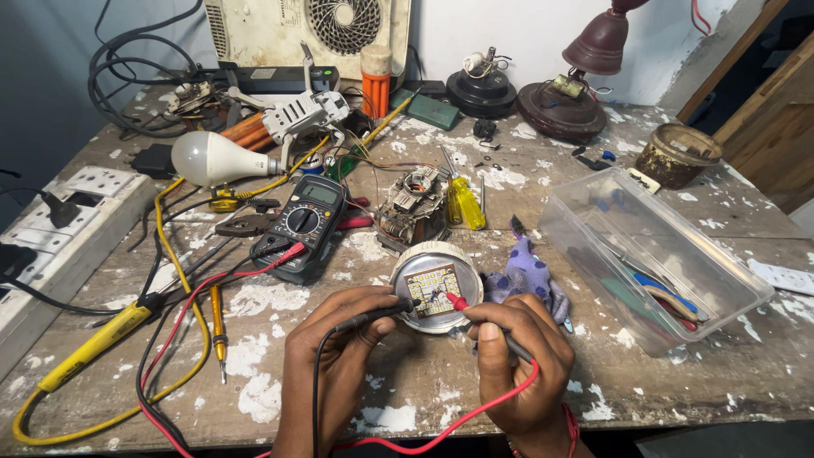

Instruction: The person picks up a round LED bulb from a cluttered workbench, cleans its LED panel with a toothbrush and a cloth, touches the panel contacts with multimeter probes to test it, and uses a screwdriver to unscrew and rework the bulb's base while holding it steady.

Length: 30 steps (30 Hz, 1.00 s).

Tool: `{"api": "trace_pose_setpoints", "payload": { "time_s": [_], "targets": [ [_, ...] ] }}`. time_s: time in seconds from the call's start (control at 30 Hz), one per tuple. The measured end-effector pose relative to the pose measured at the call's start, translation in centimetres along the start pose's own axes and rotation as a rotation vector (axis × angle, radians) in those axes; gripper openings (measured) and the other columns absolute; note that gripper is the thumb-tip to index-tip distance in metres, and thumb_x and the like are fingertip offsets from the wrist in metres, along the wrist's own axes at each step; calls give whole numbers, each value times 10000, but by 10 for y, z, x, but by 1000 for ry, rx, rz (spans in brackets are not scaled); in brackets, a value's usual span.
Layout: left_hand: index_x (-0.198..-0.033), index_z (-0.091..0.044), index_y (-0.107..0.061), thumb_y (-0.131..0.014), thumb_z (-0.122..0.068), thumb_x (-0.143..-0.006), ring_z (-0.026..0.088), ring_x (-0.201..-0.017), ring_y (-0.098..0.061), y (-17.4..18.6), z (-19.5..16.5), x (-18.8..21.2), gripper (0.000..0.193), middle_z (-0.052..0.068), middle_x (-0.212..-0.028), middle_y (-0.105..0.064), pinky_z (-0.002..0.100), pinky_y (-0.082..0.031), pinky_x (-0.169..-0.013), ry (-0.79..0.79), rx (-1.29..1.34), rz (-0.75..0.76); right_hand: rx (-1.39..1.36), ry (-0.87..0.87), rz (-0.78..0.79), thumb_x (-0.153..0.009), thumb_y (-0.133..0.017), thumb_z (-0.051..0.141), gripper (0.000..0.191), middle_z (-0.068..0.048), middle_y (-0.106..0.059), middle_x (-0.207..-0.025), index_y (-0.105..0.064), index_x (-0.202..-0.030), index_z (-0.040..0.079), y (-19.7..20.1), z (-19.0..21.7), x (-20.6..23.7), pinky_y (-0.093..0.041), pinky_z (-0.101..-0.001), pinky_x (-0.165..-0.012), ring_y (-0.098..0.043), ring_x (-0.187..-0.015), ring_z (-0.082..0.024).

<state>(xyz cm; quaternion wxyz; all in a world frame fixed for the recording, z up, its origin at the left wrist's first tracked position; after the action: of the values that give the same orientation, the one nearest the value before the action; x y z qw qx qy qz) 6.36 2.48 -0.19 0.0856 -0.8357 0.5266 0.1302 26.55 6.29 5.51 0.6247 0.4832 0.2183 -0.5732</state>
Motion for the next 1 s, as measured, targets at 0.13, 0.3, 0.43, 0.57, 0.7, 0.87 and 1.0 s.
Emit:
{"api": "trace_pose_setpoints", "payload": {
  "time_s": [0.13,0.3,0.43,0.57,0.7,0.87,1.0],
  "targets": [
    [-1085,-48,-803,-755,-86,-839,176,-1074,-748,0,-1,0,254,85,-1164,-765,296,-592,-905,1,-9,-2,-8,-8,-17,-972,-566,70,153,-82,-698,-774,-699,-974,-7,1,0,1,-505,-297,-619,-652,-692,-168],
    [-1080,-44,-803,-755,-80,-837,173,-1069,-750,1,-2,0,250,87,-1153,-771,294,-589,-904,-2,-28,4,4,2,-9,-974,-569,73,156,-82,-700,-777,-702,-974,-7,1,0,0,-499,-305,-635,-646,-692,-169],
    [-1081,-35,-795,-745,-62,-849,168,-1042,-754,1,-6,1,239,87,-1131,-777,288,-588,-882,-50,-39,-7,10,2,-9,-970,-572,65,150,-76,-697,-767,-703,-974,-6,0,0,0,-496,-300,-625,-642,-684,-167],
    [-1101,-31,-788,-742,-40,-856,162,-990,-748,6,-9,4,249,95,-1095,-786,277,-579,-852,-71,-43,-56,5,11,-21,-985,-565,57,144,-75,-704,-790,-691,-1004,-9,1,1,0,-505,-290,-632,-656,-706,-161],
    [-1121,-44,-789,-738,-41,-854,153,-975,-745,7,-11,4,272,91,-1091,-795,269,-572,-840,-72,-82,-70,2,10,-11,-984,-577,61,141,-76,-708,-792,-690,-1026,-14,0,1,0,-510,-289,-633,-652,-708,-163],
    [-1118,-65,-798,-738,-71,-869,145,-974,-762,3,-13,2,256,85,-1083,-804,264,-579,-834,-78,-105,-31,24,-5,-1,-972,-590,53,136,-74,-705,-778,-697,-1027,-9,-2,0,-1,-515,-295,-633,-657,-701,-167],
    [-1120,-68,-794,-747,-82,-863,143,-966,-763,1,-15,2,261,87,-1074,-809,261,-582,-830,-111,-111,-23,33,30,13,-968,-599,49,126,-78,-716,-806,-696,-1032,-1,-3,3,-2,-523,-308,-667,-669,-730,-182]
  ]
}}
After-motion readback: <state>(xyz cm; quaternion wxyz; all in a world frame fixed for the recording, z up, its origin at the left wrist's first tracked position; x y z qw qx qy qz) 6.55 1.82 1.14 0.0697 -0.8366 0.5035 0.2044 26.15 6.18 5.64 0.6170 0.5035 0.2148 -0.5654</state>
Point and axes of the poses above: each hand's wrist, its own x-axis away from the middle knuckle, its own y-axis out of the back of the hand, z = x × y, the point moved 7 cm from there along -x, towards the middle knuckle
